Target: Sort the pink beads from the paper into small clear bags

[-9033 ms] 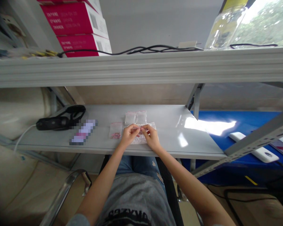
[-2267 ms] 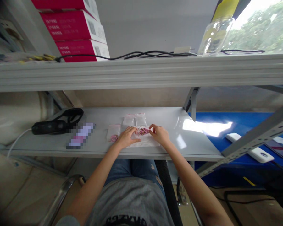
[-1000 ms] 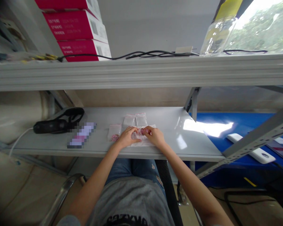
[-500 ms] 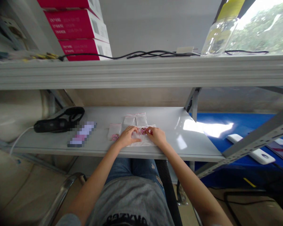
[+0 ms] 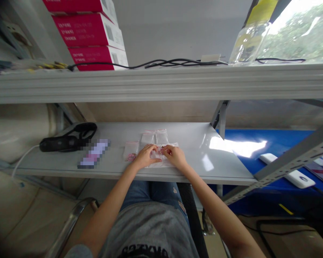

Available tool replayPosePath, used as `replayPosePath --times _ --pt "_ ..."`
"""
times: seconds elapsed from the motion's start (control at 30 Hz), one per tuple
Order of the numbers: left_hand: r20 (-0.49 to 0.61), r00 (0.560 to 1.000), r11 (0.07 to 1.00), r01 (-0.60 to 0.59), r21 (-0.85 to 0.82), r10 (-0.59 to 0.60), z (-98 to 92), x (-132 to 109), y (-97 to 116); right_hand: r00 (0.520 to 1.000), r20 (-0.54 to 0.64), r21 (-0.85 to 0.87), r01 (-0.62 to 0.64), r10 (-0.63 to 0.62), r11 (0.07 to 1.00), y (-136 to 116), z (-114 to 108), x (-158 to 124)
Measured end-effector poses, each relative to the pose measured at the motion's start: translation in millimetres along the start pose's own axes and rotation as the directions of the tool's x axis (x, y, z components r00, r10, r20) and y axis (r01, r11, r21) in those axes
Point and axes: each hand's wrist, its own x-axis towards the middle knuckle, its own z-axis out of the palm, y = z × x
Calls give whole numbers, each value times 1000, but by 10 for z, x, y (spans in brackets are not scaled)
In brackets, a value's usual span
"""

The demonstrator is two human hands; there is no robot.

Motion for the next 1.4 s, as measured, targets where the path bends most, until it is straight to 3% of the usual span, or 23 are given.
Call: replayPosePath --times 0.27,0.57,1.03,1.4 --pt "-3 1000 1000 9 -1 -9 -4 -2 7 1000 18 15 16 -16 1000 -14 3 0" --pt "9 1000 1000 18 -11 -18 -18 0 19 990 -47 -257 -140 132 956 304 -192 26" --pt "0 1000 999 30 -15 -30 -2 0 9 992 31 -332 -105 122 938 297 -158 20" --pt "10 1000 1000 21 -12 -21 0 4 3 996 7 -299 -87 93 950 264 -140 23"
